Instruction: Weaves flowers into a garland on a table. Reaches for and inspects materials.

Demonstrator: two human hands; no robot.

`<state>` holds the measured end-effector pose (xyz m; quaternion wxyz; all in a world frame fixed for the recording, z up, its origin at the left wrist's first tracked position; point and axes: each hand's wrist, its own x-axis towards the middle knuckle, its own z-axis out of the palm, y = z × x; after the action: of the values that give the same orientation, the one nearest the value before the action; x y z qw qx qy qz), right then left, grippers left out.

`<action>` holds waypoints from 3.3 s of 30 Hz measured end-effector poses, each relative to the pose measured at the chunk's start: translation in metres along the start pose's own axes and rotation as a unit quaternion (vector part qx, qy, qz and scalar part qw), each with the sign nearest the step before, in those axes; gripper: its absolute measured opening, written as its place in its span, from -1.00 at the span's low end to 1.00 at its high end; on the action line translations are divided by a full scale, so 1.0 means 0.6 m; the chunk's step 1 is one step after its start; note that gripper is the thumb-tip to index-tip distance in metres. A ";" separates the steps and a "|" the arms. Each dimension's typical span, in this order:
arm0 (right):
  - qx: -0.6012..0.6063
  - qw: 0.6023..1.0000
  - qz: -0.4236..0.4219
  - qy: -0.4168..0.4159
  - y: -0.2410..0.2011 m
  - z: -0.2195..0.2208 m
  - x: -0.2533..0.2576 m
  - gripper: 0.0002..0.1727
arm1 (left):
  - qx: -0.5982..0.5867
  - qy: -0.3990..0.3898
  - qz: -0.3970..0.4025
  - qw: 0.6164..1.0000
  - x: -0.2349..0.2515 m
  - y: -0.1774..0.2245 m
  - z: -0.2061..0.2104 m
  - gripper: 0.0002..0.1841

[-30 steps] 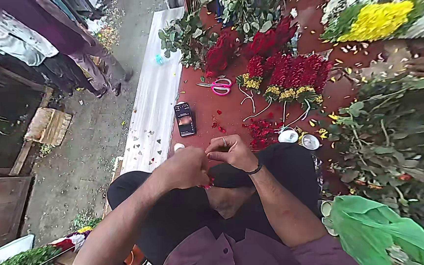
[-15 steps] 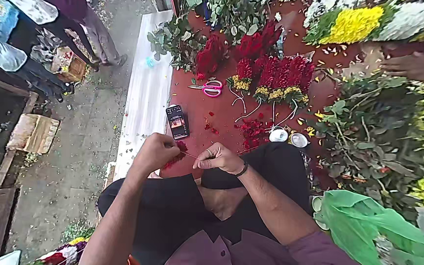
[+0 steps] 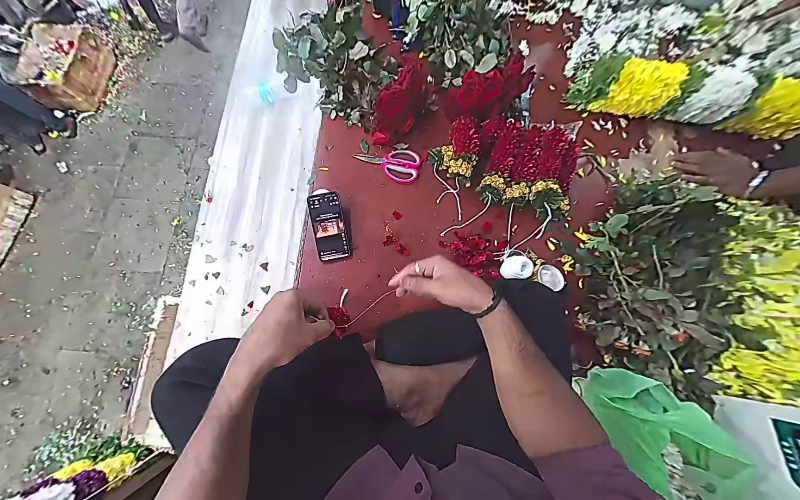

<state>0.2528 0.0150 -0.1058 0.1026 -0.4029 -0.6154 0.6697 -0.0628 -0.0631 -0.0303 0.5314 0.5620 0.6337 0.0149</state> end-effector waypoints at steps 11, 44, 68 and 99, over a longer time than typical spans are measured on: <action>-0.373 0.916 0.051 0.137 0.181 -0.057 0.240 -0.73 | 0.008 -0.008 -0.060 0.998 0.033 -0.031 0.026 -0.85; 0.093 0.963 0.130 0.217 0.105 -0.040 0.158 -0.85 | 0.032 0.010 -0.060 0.998 0.039 -0.027 0.038 -0.83; 0.196 0.951 0.021 0.239 0.037 -0.006 0.092 -0.82 | 0.042 0.022 -0.056 0.997 0.037 -0.024 0.042 -0.84; 0.159 0.958 -0.140 0.190 -0.045 0.104 -0.004 -0.50 | 0.010 0.050 -0.042 0.998 0.036 -0.024 0.052 -0.79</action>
<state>0.2033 -0.0267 -0.0857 0.3737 -0.4110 -0.5201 0.6488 -0.0468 -0.0709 -0.0669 0.4935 0.5386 0.6828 0.0140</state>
